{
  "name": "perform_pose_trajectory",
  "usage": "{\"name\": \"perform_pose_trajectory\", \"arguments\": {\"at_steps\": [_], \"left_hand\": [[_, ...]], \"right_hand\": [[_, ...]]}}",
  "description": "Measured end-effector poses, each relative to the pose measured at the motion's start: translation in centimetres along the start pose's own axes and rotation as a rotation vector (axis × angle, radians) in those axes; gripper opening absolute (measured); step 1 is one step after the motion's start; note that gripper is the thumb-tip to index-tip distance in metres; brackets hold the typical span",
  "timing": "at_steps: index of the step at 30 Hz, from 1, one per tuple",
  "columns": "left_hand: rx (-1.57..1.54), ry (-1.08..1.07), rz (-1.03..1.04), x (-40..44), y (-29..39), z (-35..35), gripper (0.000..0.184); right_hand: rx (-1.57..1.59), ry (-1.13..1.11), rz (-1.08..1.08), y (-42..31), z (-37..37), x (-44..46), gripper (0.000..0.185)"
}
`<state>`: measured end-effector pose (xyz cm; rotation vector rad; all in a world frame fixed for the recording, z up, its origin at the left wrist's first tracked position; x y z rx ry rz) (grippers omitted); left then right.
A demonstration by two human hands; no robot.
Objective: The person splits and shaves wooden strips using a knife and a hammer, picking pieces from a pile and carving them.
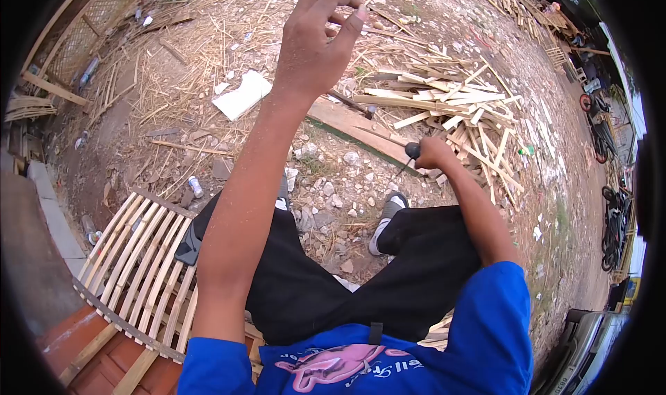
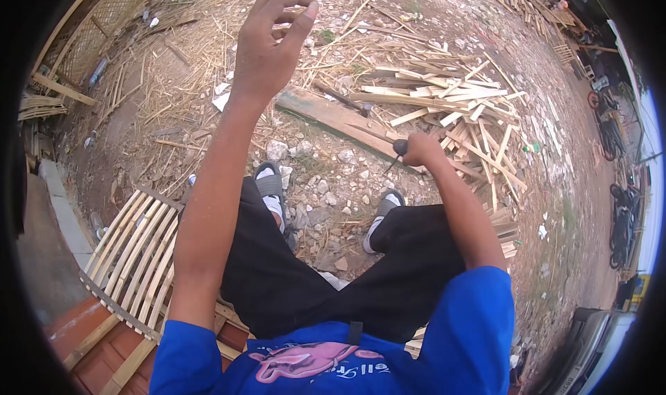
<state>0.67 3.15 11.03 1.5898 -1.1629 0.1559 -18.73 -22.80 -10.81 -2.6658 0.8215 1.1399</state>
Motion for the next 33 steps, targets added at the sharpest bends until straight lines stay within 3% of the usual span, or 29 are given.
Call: {"name": "perform_pose_trajectory", "arguments": {"at_steps": [2, 5, 7, 10, 14, 16, 18, 20, 22, 25, 28, 33], "left_hand": [[-0.012, -0.018, 0.004, 0.0, 0.0, 0.1, 0.024], [0.003, -0.037, 0.021, -0.4, 0.1, 0.0, 0.023], [0.062, -0.037, 0.067, -0.6, 0.5, -0.6, 0.021], [-0.084, -0.103, 0.079, -1.4, 3.3, -3.6, 0.017], [-0.067, 0.035, -0.001, -10.0, 4.6, -8.3, 0.016], [-0.081, 0.097, -0.132, -17.3, 3.9, -10.1, 0.015], [-0.247, 0.315, -0.377, -25.7, 3.1, -10.7, 0.018], [-0.217, 0.407, -0.605, -33.9, 2.4, -10.8, 0.020], [-0.116, 0.410, -0.940, -41.5, 2.1, -10.7, 0.020], [-0.130, 0.338, -1.127, -49.2, 1.5, -9.3, 0.022], [-0.252, 0.401, -1.168, -49.9, 1.1, -8.1, 0.023], [-0.239, 0.357, -0.885, -41.1, 3.8, -8.8, 0.020]], "right_hand": [[-0.022, 0.160, -0.110, -1.4, 0.2, 0.6, 0.055], [-0.073, 0.108, -0.178, -1.8, -0.3, 0.3, 0.065], [-0.044, 0.078, -0.193, -2.2, -0.3, -0.2, 0.061], [0.064, 0.094, -0.300, -2.6, 0.1, 1.0, 0.053], [0.048, -0.025, -0.390, -4.5, -0.2, -0.1, 0.052], [0.118, -0.052, -0.441, -5.1, -0.2, -0.9, 0.051], [0.128, -0.048, -0.444, -5.6, -0.6, -1.8, 0.050], [0.177, -0.066, -0.421, -5.5, -1.2, -2.6, 0.049], [0.240, -0.077, -0.401, -5.3, -1.3, -3.1, 0.048], [0.174, -0.075, -0.423, -5.2, -1.2, -2.4, 0.048], [0.177, -0.043, -0.431, -5.3, -1.7, -2.7, 0.049], [0.340, 0.015, -0.528, -5.1, -4.0, -7.5, 0.049]]}}
Point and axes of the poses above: each hand's wrist, its own x-axis towards the middle knuckle, its own z-axis out of the palm, y = z × x, the point moved 5 cm from there along x, towards the middle knuckle, and after that the axes turned 15 degrees about -y, right-handed, at the moved point
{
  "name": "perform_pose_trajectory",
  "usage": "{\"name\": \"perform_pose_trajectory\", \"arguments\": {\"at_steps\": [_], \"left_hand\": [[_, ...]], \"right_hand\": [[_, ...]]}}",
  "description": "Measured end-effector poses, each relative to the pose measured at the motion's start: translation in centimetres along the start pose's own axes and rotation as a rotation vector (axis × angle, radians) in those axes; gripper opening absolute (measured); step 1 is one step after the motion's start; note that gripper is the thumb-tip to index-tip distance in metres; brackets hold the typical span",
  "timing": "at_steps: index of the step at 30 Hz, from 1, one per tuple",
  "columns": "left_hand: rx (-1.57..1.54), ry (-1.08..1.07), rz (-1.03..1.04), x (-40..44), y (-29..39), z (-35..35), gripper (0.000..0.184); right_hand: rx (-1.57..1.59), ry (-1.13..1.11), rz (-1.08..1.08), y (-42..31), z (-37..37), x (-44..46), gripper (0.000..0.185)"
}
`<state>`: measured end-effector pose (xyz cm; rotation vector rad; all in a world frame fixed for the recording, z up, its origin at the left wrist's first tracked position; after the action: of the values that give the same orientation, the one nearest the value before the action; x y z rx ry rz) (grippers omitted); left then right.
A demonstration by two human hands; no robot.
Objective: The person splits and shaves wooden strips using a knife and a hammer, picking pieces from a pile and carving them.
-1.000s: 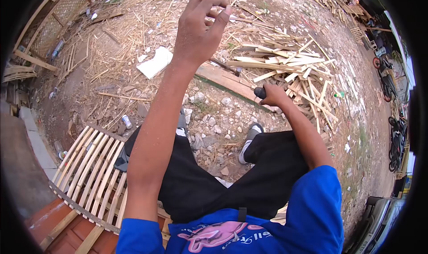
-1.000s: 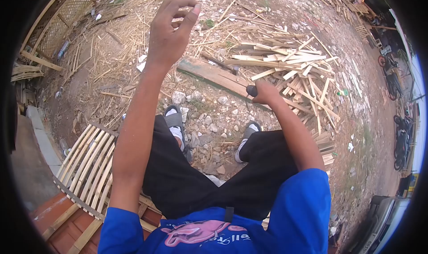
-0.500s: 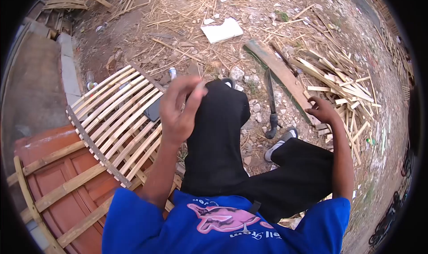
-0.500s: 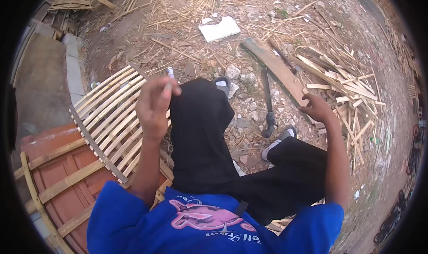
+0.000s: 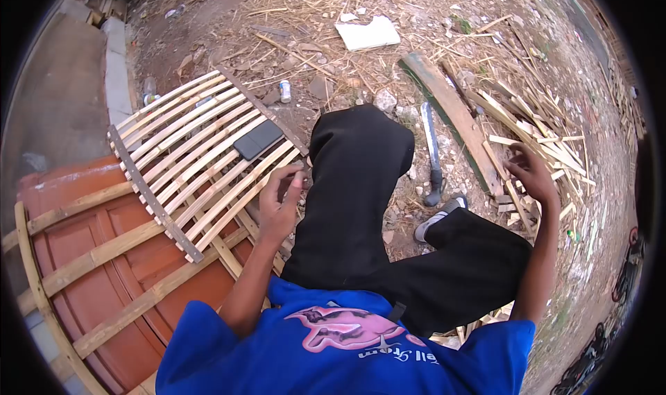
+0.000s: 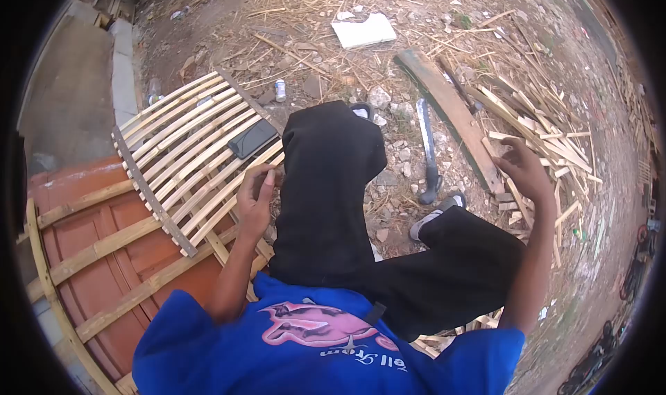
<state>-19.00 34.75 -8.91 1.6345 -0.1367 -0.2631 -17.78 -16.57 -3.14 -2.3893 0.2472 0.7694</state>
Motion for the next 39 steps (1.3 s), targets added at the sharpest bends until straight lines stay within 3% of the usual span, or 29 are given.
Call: {"name": "perform_pose_trajectory", "arguments": {"at_steps": [5, 9, 12, 14, 15, 18, 21, 24, 28, 33, 39], "left_hand": [[0.163, -0.071, 0.148, 0.1, 1.5, 0.4, 0.015], [0.255, -0.177, -0.256, -3.7, -8.6, -1.6, 0.022], [0.387, -0.240, -0.406, -10.7, -14.4, -4.4, 0.028], [0.400, -0.306, -0.559, -16.6, -16.6, -6.0, 0.029], [0.403, -0.350, -0.677, -19.7, -17.6, -6.9, 0.029], [0.070, -0.515, -0.847, -29.5, -19.6, -7.5, 0.025], [-0.005, -0.571, -0.987, -32.9, -19.4, -7.1, 0.025], [0.077, -0.509, -1.009, -30.9, -18.9, -7.3, 0.024], [0.210, -0.462, -0.927, -21.2, -19.2, -6.7, 0.023], [0.325, -0.536, -0.807, -7.2, -17.8, -2.3, 0.022], [0.399, -0.620, -0.766, -1.7, -15.8, 1.2, 0.021]], "right_hand": [[0.111, 0.303, -0.197, -5.0, -1.4, -7.2, 0.042], [-0.064, 0.328, -0.120, -3.0, 0.2, -11.4, 0.041], [0.056, 0.498, 0.004, 2.4, 2.5, -15.4, 0.040], [0.300, 0.613, 0.040, 4.8, 5.9, -17.0, 0.039], [0.281, 0.514, 0.113, 6.9, 7.1, -18.0, 0.038], [0.276, 0.575, 0.125, 5.1, 7.6, -18.7, 0.035], [0.269, 0.587, 0.160, 4.3, 7.0, -18.1, 0.032], [0.250, 0.599, 0.153, 4.6, 7.1, -17.6, 0.028], [0.176, 0.682, 0.141, 2.6, 6.5, -17.5, 0.028], [0.199, 0.666, 0.161, 1.3, 5.2, -18.0, 0.028], [0.169, 0.703, 0.130, 2.0, 5.4, -18.9, 0.027]]}}
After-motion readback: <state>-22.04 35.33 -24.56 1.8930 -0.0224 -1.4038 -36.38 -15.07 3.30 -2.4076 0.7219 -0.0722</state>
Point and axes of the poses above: each hand's wrist, its own x-axis towards the middle knuckle, its own z-axis out of the palm, y = z × x, the point moved 5 cm from there along x, towards the middle knuckle, and after that the axes turned 15 degrees about -y, right-handed, at the moved point
